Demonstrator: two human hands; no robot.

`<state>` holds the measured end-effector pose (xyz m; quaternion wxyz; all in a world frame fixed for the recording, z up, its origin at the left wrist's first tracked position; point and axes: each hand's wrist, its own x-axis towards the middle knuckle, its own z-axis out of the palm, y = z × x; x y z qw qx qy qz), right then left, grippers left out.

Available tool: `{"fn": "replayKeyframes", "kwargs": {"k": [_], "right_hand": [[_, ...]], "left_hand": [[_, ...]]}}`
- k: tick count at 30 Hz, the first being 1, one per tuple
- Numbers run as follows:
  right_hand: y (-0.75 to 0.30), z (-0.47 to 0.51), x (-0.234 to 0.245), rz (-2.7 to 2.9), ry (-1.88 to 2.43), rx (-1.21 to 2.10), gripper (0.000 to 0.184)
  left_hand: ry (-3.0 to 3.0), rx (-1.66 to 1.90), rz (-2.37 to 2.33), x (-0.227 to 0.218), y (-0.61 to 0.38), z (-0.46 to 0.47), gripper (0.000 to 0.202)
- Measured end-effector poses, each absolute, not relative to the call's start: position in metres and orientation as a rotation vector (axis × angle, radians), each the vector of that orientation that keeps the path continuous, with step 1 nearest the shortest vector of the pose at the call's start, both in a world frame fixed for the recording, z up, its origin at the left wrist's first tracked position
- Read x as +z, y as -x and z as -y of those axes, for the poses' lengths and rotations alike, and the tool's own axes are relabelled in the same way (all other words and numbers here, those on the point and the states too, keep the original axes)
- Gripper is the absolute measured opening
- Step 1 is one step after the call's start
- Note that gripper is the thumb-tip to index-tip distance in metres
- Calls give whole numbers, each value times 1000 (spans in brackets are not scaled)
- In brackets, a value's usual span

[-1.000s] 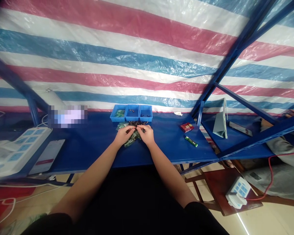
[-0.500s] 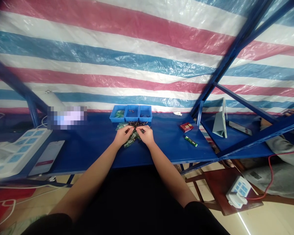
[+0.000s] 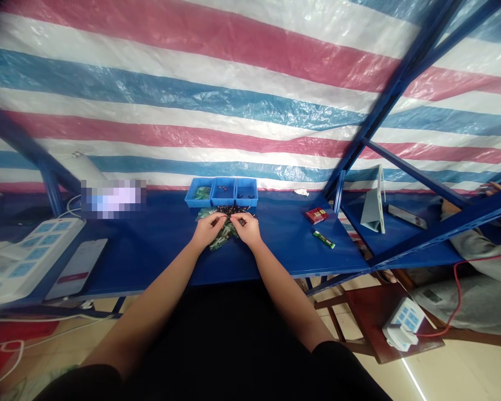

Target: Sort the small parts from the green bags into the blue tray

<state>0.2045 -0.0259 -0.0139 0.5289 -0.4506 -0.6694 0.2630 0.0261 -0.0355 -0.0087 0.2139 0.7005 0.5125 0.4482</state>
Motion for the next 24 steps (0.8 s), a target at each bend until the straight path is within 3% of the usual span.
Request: {"fn": "replayKeyframes", "kwargs": {"k": [24], "right_hand": [[-205, 21, -19, 1593, 994, 607, 21]], "left_hand": [[-1940, 1211, -1436, -7, -26, 36, 32]]}}
